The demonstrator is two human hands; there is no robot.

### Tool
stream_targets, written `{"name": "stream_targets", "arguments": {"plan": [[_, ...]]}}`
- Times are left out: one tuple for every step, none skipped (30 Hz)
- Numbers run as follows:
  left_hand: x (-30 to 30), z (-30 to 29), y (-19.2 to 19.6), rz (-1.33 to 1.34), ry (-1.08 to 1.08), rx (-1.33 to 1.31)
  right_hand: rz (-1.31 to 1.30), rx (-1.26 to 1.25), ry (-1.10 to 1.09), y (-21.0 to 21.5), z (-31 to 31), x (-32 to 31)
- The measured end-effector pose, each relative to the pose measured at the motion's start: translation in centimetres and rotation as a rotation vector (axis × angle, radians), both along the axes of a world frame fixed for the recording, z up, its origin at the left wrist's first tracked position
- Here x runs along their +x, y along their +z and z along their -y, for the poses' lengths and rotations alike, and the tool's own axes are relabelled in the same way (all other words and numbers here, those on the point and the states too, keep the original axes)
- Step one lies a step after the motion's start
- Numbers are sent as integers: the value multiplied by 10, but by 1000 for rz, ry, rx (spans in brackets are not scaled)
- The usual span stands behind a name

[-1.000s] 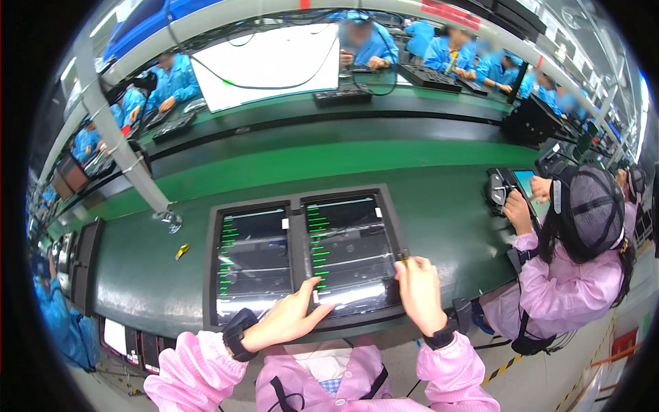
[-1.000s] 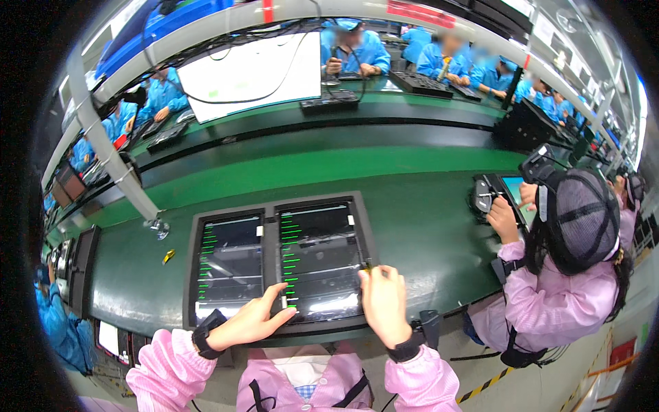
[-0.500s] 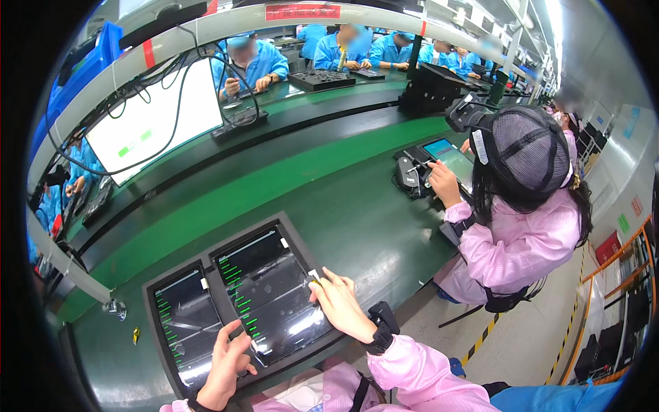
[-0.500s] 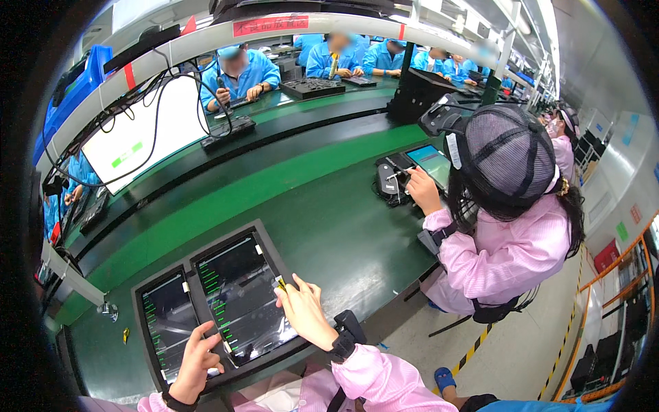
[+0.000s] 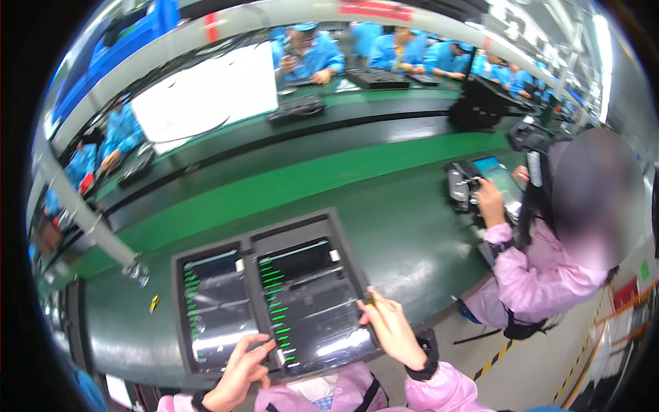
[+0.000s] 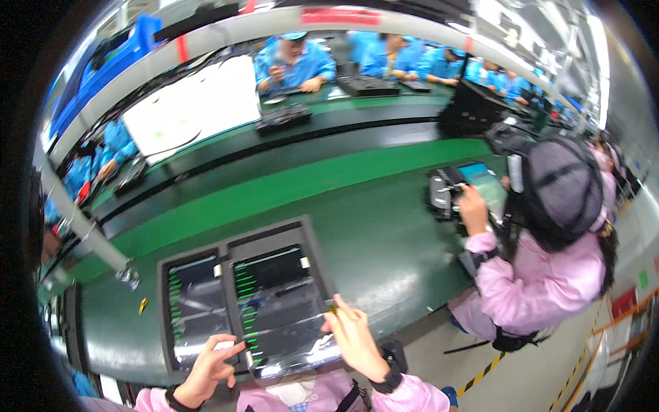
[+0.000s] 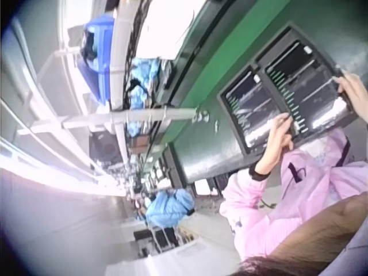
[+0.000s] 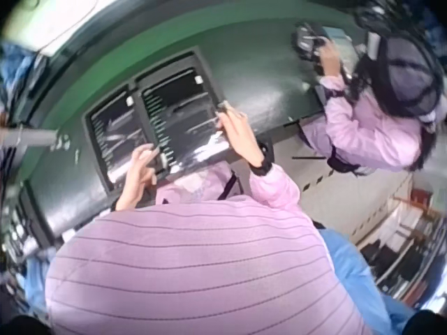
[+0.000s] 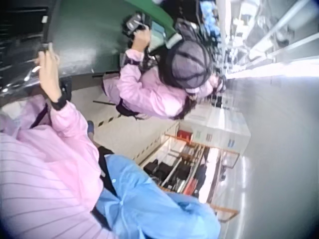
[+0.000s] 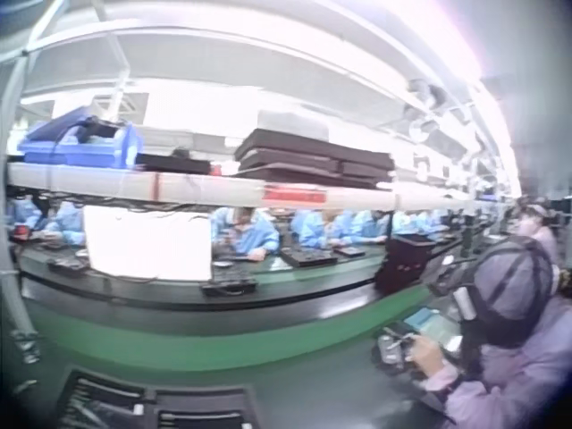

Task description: Inspecting and testing electronic tablets on an assembly line on a factory floor.

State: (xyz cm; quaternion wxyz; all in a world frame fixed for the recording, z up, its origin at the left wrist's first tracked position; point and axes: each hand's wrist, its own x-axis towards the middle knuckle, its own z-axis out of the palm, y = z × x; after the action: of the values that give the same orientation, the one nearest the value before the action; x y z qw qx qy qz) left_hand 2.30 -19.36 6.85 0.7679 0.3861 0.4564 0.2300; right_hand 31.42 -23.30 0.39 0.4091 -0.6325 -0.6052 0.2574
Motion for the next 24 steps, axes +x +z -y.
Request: {"name": "stream_targets", "arguments": {"plan": [[-1, 4, 0, -14, -32, 44, -31, 17, -27, 1, 3, -4], [1, 5, 6, -46, -59, 52, -76, 11, -46, 7, 5, -8], [3, -1, 9, -73, -101, 58, -117, 2, -80, 9, 6, -9], [-1, -9, 10, -132, -164, 155, -239, -33, -74, 3, 6, -8], [-8, -17, 13, -195, -234, 248, -287, -56, -89, 4, 9, -10], [-10, -26, 23, -302, -229, 415, -277, 46, -124, 1, 8, -11], [-19, -39, 28, -515, -277, 699, -257, 152, -169, 0, 11, -13], [-26, -55, 34, -622, -320, 872, -334, 147, -205, 1, 13, -16], [-29, -69, 39, -732, -374, 1041, -416, 136, -248, 2, 16, -15], [-36, -81, 37, -735, -423, 1232, -492, 151, -261, -1, 16, -16], [-40, -94, 32, -727, -477, 1427, -530, 118, -298, -1, 13, -18], [-41, -106, 29, -737, -639, 1405, -556, 126, -311, -10, 13, -16], [-38, -115, 21, -719, -655, 1414, -579, 138, -329, -19, 13, -14], [-34, -123, 13, -709, -744, 1519, -573, 147, -355, -21, 13, -14], [-29, -129, 8, -701, -831, 1629, -662, 149, -330, -21, 12, -16], [-22, -135, -1, -685, -910, 1664, -739, 159, -320, -22, 12, -13], [-16, -138, -6, -658, -960, 1661, -793, 168, -334, -28, 12, -12], [-13, -142, -15, -628, -987, 1698, -779, 150, -365, -30, 11, -12], [-16, -142, -18, -615, -1009, 1734, -775, 133, -382, -30, 9, -16], [-15, -143, -18, -590, -1046, 1698, -767, 155, -365, -32, 8, -17], [-13, -143, -16, -571, -1086, 1662, -761, 176, -346, -35, 7, -17], [-11, -143, -16, -558, -1083, 1686, -757, 177, -360, -35, 7, -19], [-9, -144, -18, -549, -1077, 1709, -735, 188, -351, -38, 7, -17], [-9, -145, -19, -529, -1076, 1713, -737, 201, -365, -39, 6, -19]]}}
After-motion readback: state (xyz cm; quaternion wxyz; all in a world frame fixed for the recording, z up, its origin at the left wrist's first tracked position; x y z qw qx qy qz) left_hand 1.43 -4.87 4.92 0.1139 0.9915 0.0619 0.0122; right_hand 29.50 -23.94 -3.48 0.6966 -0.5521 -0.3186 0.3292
